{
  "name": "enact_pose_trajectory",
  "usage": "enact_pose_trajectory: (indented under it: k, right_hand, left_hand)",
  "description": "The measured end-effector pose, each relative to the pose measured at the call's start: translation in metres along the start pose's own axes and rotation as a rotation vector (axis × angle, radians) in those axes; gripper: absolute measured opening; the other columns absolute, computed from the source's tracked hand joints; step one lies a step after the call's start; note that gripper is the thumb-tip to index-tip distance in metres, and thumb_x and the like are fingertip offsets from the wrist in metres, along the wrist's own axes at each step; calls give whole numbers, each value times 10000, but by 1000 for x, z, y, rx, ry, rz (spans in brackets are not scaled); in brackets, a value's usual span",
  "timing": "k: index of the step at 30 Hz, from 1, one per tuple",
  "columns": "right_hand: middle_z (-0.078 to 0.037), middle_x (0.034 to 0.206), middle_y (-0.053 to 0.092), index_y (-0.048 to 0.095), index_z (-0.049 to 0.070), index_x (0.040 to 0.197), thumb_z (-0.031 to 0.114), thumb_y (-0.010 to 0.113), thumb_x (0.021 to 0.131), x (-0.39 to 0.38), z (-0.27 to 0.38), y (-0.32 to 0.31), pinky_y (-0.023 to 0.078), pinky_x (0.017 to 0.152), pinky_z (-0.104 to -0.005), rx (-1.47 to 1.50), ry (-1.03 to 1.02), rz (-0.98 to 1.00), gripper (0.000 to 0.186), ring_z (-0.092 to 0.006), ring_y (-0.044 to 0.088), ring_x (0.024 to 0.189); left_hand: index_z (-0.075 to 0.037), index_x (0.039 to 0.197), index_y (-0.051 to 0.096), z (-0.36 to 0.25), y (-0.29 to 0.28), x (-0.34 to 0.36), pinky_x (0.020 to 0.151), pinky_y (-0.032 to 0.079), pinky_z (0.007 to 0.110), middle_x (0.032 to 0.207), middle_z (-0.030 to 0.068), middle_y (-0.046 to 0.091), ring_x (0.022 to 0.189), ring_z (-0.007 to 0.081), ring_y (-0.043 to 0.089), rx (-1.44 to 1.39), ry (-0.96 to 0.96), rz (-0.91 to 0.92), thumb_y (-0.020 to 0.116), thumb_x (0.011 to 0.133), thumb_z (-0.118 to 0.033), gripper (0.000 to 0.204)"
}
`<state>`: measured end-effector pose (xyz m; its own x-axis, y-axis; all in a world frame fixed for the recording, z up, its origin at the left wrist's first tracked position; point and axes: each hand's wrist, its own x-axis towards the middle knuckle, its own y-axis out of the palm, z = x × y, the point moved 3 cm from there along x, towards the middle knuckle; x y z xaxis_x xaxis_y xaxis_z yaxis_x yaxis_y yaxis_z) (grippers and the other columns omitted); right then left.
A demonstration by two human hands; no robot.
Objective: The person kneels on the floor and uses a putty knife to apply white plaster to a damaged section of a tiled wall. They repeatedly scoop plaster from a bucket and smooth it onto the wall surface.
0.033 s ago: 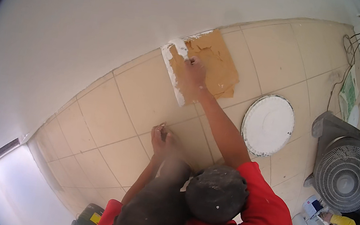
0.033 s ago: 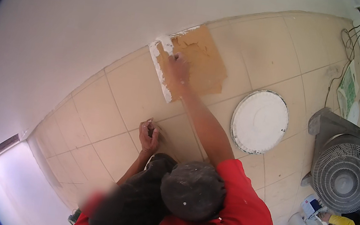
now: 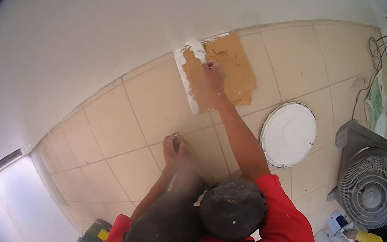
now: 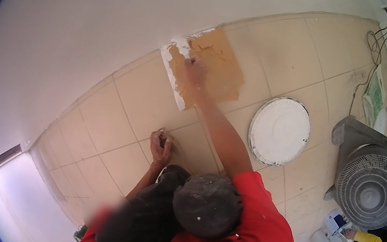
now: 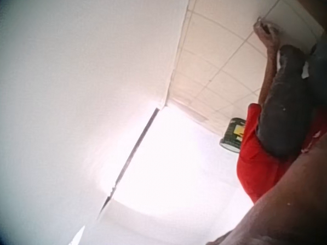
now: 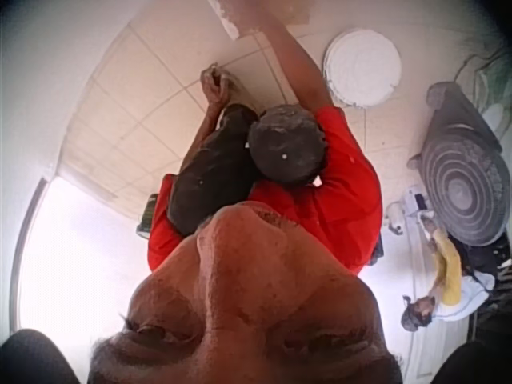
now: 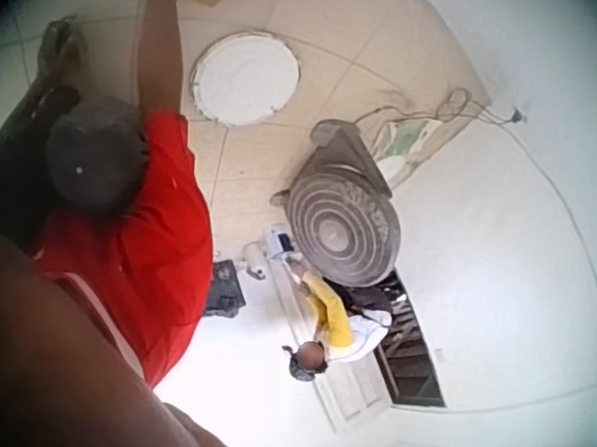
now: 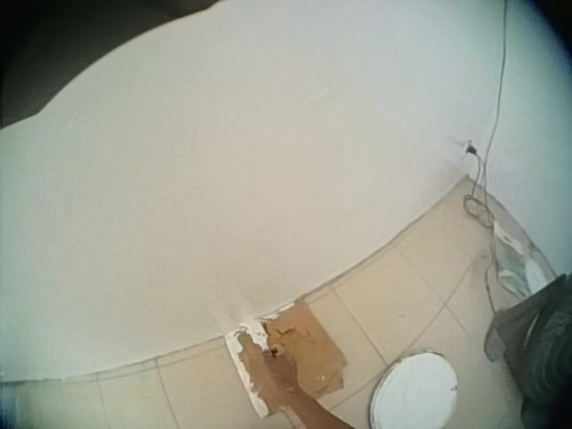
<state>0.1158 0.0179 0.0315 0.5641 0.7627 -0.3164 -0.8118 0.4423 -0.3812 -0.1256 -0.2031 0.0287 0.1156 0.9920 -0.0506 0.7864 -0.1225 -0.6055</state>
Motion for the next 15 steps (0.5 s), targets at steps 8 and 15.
enact_pose_trajectory:
  k: [8,15]
  right_hand:
    - [-192,775,678,627,-4,894,218,598,950,0,-18,19,523,717,-478,-4,-12,59,231,-337,685,723]
    - [-254,824,657,603,-15,927,173,620,898,-15,-15,58,506,691,-567,-72,-273,93,192,-472,650,801]
  left_hand:
    - [2,1329,608,4,1,7,918,508,396,1089,136,596,987,273,586,18,-3,6,694,829,-65,512]
    - [32,1334,591,-4,6,11,891,494,398,1074,139,586,961,272,564,27,20,16,666,886,-118,479]
